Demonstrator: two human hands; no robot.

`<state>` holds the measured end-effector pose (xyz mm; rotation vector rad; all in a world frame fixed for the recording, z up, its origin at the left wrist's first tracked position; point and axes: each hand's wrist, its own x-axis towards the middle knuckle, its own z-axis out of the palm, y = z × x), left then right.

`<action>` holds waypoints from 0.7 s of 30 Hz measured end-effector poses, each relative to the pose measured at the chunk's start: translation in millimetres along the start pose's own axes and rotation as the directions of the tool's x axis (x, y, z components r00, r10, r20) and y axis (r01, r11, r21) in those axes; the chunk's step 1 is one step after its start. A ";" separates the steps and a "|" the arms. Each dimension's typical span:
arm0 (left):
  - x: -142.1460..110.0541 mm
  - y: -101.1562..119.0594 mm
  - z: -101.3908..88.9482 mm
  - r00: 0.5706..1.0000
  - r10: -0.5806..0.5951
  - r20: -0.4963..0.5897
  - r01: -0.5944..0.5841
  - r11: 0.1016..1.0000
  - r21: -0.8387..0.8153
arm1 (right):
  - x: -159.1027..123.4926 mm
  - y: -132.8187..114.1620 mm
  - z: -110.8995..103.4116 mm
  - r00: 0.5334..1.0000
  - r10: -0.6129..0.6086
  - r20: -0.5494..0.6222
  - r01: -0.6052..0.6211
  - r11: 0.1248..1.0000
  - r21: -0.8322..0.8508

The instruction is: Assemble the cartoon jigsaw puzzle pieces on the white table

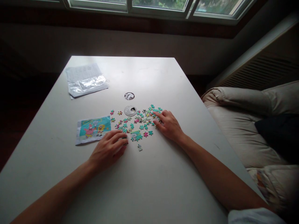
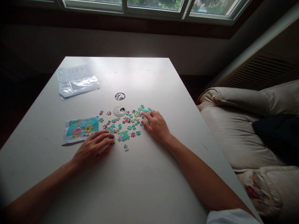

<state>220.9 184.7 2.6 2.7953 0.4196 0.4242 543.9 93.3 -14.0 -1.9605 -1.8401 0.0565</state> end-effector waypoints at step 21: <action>0.2 -0.6 0.4 1.000 0.002 -0.002 -0.002 1.000 -0.016 | -2.1 4.5 0.6 0.998 0.049 -0.034 -0.045 0.992 0.122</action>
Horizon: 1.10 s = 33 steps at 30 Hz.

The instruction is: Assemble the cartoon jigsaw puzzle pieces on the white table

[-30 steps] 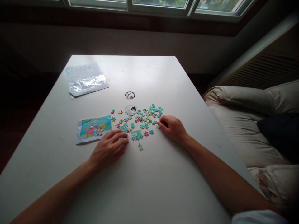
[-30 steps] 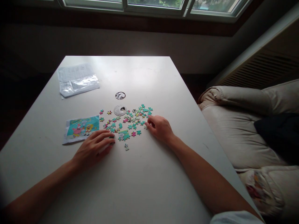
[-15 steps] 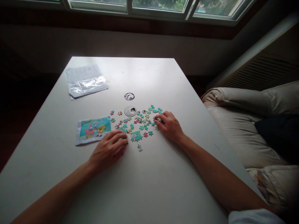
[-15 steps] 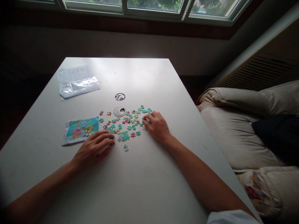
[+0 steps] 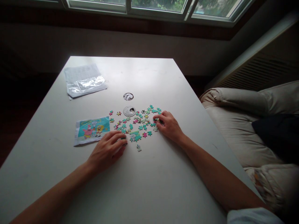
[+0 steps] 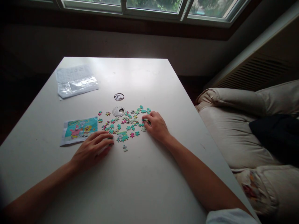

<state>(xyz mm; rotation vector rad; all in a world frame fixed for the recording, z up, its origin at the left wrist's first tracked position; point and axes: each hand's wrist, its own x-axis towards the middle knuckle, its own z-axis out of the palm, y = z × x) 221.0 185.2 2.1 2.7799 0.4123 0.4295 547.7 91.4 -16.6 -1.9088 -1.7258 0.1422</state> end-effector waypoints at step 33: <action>-0.3 -1.3 3.2 1.000 0.013 -0.003 -0.013 1.000 -0.005 | 8.0 1.0 -9.8 0.976 -0.108 0.190 0.100 0.994 0.053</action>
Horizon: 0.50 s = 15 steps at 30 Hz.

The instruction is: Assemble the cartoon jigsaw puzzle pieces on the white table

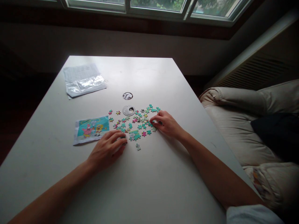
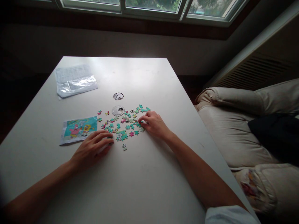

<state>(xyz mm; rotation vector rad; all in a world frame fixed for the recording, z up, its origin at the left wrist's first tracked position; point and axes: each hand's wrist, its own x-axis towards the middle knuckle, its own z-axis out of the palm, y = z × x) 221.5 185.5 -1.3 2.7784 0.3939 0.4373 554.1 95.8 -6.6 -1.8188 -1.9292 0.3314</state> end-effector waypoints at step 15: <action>0.9 2.2 -1.2 1.000 0.002 0.013 -0.002 1.000 0.000 | 1.7 -2.6 1.2 0.994 -0.057 -0.088 0.067 0.991 0.120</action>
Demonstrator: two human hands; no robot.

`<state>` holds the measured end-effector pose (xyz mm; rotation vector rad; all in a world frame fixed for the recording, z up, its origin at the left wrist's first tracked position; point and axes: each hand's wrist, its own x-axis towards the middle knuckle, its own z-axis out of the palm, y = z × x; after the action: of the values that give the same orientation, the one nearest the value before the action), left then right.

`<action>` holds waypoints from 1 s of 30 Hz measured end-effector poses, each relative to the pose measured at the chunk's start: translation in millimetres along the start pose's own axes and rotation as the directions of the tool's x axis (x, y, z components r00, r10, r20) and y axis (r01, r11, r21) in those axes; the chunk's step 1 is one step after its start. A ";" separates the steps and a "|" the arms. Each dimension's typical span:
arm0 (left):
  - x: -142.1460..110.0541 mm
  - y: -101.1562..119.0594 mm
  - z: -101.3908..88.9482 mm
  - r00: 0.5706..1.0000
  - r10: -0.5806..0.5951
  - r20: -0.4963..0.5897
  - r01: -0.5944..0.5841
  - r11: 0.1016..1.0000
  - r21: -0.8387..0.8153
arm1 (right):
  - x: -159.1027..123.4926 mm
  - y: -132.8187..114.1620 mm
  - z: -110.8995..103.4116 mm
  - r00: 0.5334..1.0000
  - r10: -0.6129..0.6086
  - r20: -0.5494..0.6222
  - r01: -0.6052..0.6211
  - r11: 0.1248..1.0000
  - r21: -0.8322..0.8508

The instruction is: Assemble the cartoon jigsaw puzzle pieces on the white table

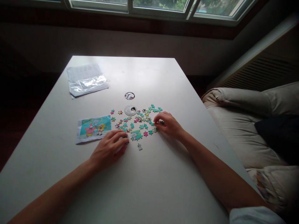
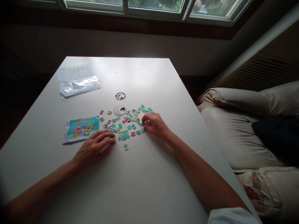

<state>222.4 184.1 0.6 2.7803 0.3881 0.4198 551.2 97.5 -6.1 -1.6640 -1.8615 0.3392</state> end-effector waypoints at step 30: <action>0.6 -3.2 3.2 0.998 -0.039 -0.041 0.039 0.999 0.002 | -29.6 -93.7 53.8 0.955 -0.252 0.156 0.249 0.968 0.039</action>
<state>223.3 186.5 -3.2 2.7657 0.4520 0.4686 444.5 63.4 -3.0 -1.4012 -2.1531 0.3910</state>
